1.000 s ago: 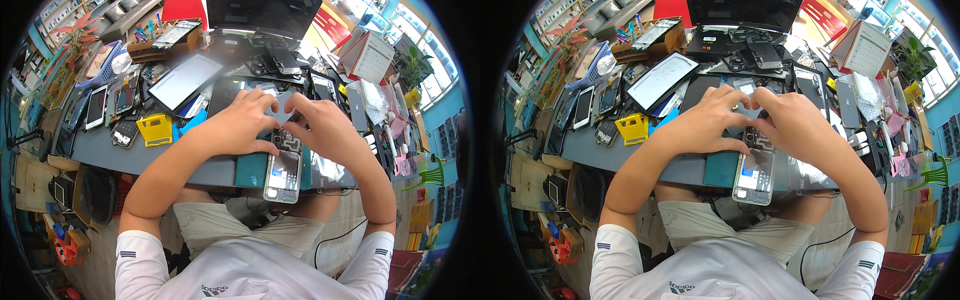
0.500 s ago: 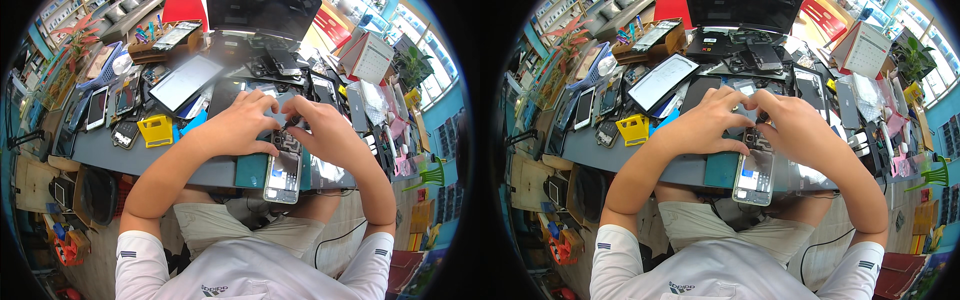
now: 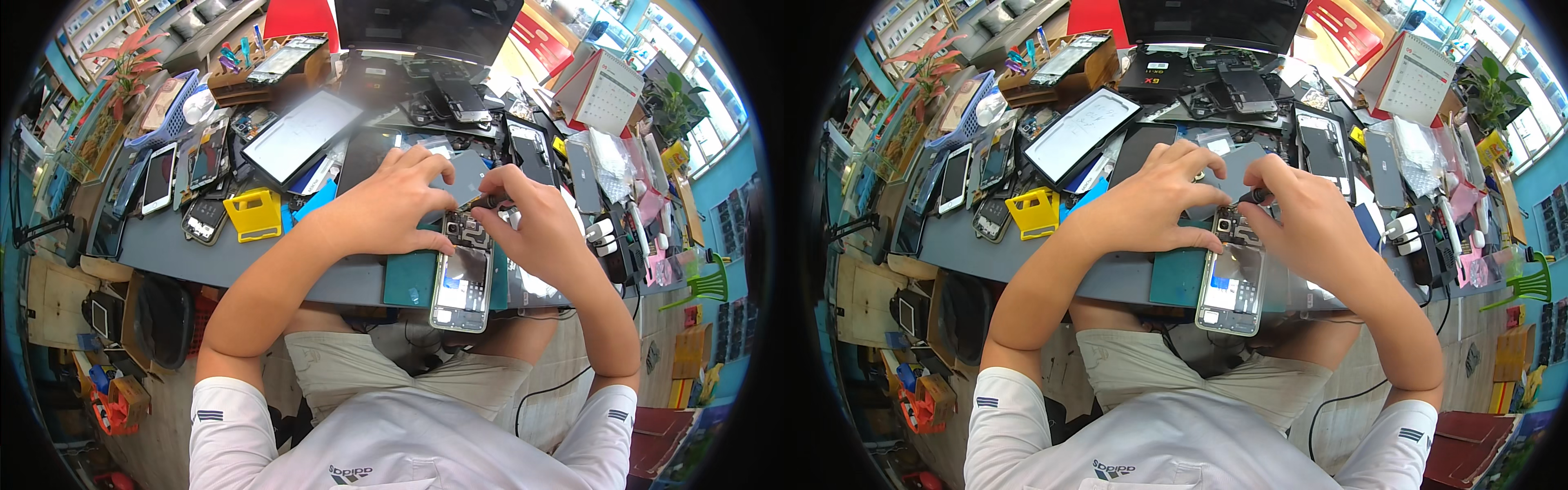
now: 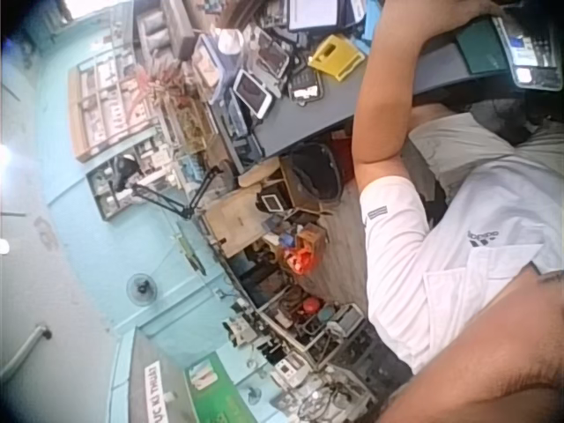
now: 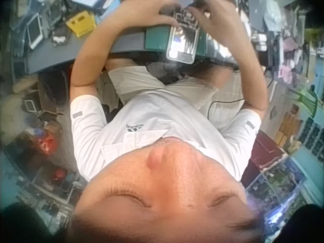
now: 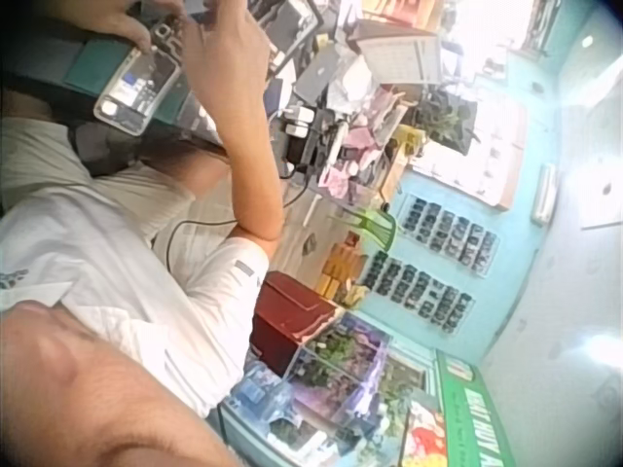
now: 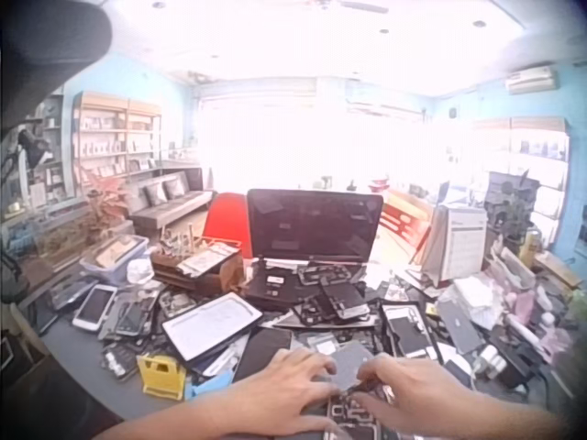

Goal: The person disassembles a smartphone on a cluttered workbench, using a screwdriver to remove screws and a plastic pry tool to separate components. They manipulate internal parts and connectors while handling various phone parts and tools.

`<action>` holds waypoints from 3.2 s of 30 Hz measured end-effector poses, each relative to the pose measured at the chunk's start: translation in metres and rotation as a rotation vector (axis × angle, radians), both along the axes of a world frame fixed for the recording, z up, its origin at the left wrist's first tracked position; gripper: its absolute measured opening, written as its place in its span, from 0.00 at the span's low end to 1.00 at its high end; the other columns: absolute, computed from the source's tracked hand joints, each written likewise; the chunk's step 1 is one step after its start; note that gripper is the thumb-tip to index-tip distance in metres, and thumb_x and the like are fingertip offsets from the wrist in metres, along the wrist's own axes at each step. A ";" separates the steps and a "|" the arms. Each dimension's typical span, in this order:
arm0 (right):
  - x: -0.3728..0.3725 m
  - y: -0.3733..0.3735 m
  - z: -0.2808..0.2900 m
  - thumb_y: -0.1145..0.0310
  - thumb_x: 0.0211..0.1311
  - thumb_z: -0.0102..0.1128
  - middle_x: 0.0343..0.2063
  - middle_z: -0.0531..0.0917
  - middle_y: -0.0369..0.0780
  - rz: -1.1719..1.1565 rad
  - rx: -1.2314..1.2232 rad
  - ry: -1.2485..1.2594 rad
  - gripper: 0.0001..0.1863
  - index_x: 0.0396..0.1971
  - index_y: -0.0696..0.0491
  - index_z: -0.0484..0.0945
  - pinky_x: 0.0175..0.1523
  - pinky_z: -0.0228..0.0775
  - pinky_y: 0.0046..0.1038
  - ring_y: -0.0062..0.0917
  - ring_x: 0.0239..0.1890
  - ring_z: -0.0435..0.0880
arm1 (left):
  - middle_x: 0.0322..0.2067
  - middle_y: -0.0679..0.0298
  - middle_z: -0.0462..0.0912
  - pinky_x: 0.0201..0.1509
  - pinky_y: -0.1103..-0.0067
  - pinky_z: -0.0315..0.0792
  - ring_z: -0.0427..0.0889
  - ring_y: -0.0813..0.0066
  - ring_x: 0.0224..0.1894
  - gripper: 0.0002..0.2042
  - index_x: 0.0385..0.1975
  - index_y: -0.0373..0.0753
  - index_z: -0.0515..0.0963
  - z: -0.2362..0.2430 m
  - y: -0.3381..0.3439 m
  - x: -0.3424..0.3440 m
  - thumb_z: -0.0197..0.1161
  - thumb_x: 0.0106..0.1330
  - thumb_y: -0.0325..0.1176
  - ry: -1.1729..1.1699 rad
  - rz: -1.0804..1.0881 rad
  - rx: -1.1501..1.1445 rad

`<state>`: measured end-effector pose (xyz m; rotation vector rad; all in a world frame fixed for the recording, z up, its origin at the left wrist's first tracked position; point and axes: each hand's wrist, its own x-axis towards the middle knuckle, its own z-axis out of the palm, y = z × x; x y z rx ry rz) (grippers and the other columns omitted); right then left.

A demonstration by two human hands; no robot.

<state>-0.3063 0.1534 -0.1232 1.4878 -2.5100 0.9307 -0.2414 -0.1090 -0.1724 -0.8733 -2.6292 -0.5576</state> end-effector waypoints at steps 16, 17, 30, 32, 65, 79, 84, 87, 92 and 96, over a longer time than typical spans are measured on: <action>0.013 0.020 -0.020 0.74 0.70 0.79 0.45 0.93 0.44 -0.106 -0.311 -0.086 0.17 0.52 0.60 0.82 0.55 0.90 0.33 0.31 0.46 0.97 | 0.53 0.67 0.84 0.72 0.61 0.68 0.79 0.60 0.63 0.06 0.41 0.45 0.90 -0.009 0.017 -0.013 0.79 0.72 0.37 0.114 0.027 0.199; 0.013 0.019 -0.021 0.74 0.71 0.79 0.45 0.93 0.44 -0.121 -0.331 -0.086 0.16 0.52 0.60 0.82 0.55 0.90 0.33 0.31 0.46 0.96 | 0.53 0.67 0.84 0.71 0.61 0.68 0.79 0.61 0.63 0.06 0.41 0.45 0.90 -0.009 0.015 -0.014 0.79 0.72 0.36 0.130 0.044 0.204; 0.010 0.011 -0.019 0.72 0.71 0.79 0.41 0.92 0.44 -0.090 -0.261 -0.170 0.16 0.51 0.60 0.81 0.51 0.90 0.33 0.30 0.43 0.97 | 0.55 0.65 0.85 0.73 0.60 0.67 0.78 0.60 0.64 0.12 0.49 0.44 0.94 -0.009 -0.003 -0.015 0.79 0.72 0.41 0.108 0.130 0.098; 0.005 0.007 -0.020 0.71 0.71 0.79 0.41 0.92 0.45 -0.078 -0.224 -0.154 0.16 0.49 0.60 0.80 0.49 0.89 0.34 0.33 0.43 0.97 | 0.56 0.64 0.85 0.74 0.60 0.67 0.78 0.59 0.65 0.16 0.51 0.44 0.94 -0.001 -0.009 -0.011 0.82 0.70 0.46 0.020 0.035 0.141; -0.013 -0.034 0.019 0.67 0.72 0.73 0.25 0.89 0.50 -0.016 0.129 -0.006 0.11 0.39 0.60 0.82 0.39 0.83 0.44 0.49 0.31 0.92 | 0.59 0.60 0.84 0.76 0.60 0.67 0.76 0.54 0.68 0.28 0.51 0.44 0.97 -0.004 -0.007 -0.002 0.86 0.59 0.60 -0.050 0.015 0.035; -0.011 -0.033 0.018 0.67 0.72 0.72 0.25 0.89 0.49 -0.020 0.133 0.008 0.12 0.39 0.60 0.81 0.40 0.84 0.43 0.48 0.31 0.92 | 0.60 0.58 0.84 0.76 0.58 0.67 0.76 0.53 0.68 0.28 0.51 0.45 0.96 -0.004 -0.007 -0.003 0.86 0.59 0.60 -0.028 0.003 0.024; -0.013 -0.037 0.018 0.65 0.72 0.74 0.25 0.89 0.49 -0.011 0.162 0.050 0.13 0.39 0.59 0.82 0.40 0.83 0.45 0.49 0.31 0.92 | 0.60 0.58 0.84 0.76 0.59 0.67 0.76 0.53 0.67 0.28 0.50 0.44 0.96 -0.006 -0.006 -0.004 0.86 0.59 0.60 -0.023 0.010 0.028; -0.024 -0.036 0.010 0.63 0.71 0.75 0.27 0.90 0.50 0.180 0.030 0.127 0.13 0.42 0.58 0.83 0.44 0.83 0.47 0.50 0.34 0.92 | 0.60 0.58 0.83 0.75 0.59 0.67 0.75 0.53 0.67 0.28 0.51 0.43 0.96 -0.006 -0.007 -0.004 0.86 0.59 0.59 -0.030 0.000 0.042; -0.014 -0.045 0.040 0.63 0.71 0.75 0.31 0.91 0.50 0.000 0.360 -0.023 0.15 0.47 0.56 0.82 0.50 0.83 0.48 0.51 0.39 0.92 | 0.61 0.59 0.82 0.76 0.60 0.67 0.75 0.53 0.67 0.29 0.51 0.42 0.96 -0.003 -0.008 -0.003 0.86 0.59 0.59 -0.084 0.010 0.033; -0.030 -0.038 0.020 0.62 0.71 0.75 0.30 0.91 0.49 0.188 0.184 0.082 0.16 0.48 0.56 0.82 0.47 0.83 0.48 0.51 0.37 0.92 | 0.61 0.59 0.82 0.76 0.61 0.66 0.74 0.53 0.68 0.28 0.49 0.42 0.96 -0.006 -0.007 -0.003 0.86 0.59 0.59 -0.066 0.006 0.061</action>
